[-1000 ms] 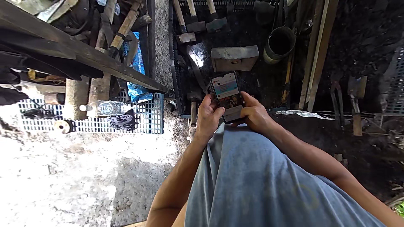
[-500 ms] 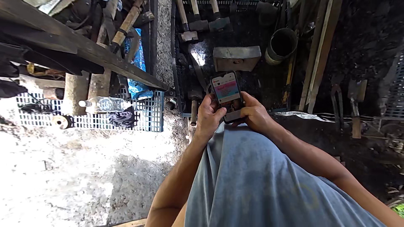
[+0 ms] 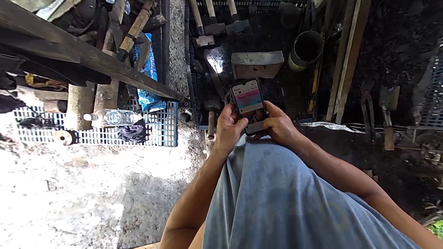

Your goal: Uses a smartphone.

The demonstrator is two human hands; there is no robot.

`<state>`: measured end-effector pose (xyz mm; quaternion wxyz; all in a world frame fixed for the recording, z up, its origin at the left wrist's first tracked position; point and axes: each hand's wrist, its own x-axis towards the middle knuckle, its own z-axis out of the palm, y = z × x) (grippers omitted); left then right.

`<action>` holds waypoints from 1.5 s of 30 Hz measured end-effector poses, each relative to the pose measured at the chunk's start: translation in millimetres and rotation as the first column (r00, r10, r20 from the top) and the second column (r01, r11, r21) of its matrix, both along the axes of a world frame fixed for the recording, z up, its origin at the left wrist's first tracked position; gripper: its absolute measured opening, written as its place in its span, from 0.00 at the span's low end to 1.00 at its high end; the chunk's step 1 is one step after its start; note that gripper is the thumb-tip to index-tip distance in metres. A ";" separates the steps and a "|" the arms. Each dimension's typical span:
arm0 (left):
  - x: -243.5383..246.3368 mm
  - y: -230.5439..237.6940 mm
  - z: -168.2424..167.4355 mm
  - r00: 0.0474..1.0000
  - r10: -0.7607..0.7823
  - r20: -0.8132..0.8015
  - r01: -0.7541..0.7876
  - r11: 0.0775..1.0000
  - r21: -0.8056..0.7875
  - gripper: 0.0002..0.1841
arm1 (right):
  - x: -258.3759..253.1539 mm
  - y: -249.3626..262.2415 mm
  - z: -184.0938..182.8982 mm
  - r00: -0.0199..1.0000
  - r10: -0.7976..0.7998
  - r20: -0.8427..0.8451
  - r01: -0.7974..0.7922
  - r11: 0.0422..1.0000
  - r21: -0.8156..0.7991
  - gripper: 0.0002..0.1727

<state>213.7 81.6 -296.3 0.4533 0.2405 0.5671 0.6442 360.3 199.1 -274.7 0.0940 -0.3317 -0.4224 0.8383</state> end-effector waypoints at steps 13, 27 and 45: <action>1.3 -1.8 -3.0 1.000 0.006 -0.024 -0.006 1.000 -0.001 0.26 | 0.2 -2.2 3.5 0.999 -0.005 0.034 0.005 1.000 0.004 0.39; 3.2 -5.9 -0.9 0.999 0.016 -0.033 -0.016 1.000 0.009 0.26 | 2.1 -4.9 4.7 1.000 0.011 0.008 -0.011 1.000 0.007 0.38; 0.6 -9.6 -1.6 0.991 0.114 -0.075 -0.119 0.991 -0.067 0.29 | 4.9 -10.3 3.7 0.999 0.040 -0.013 -0.039 0.999 0.026 0.37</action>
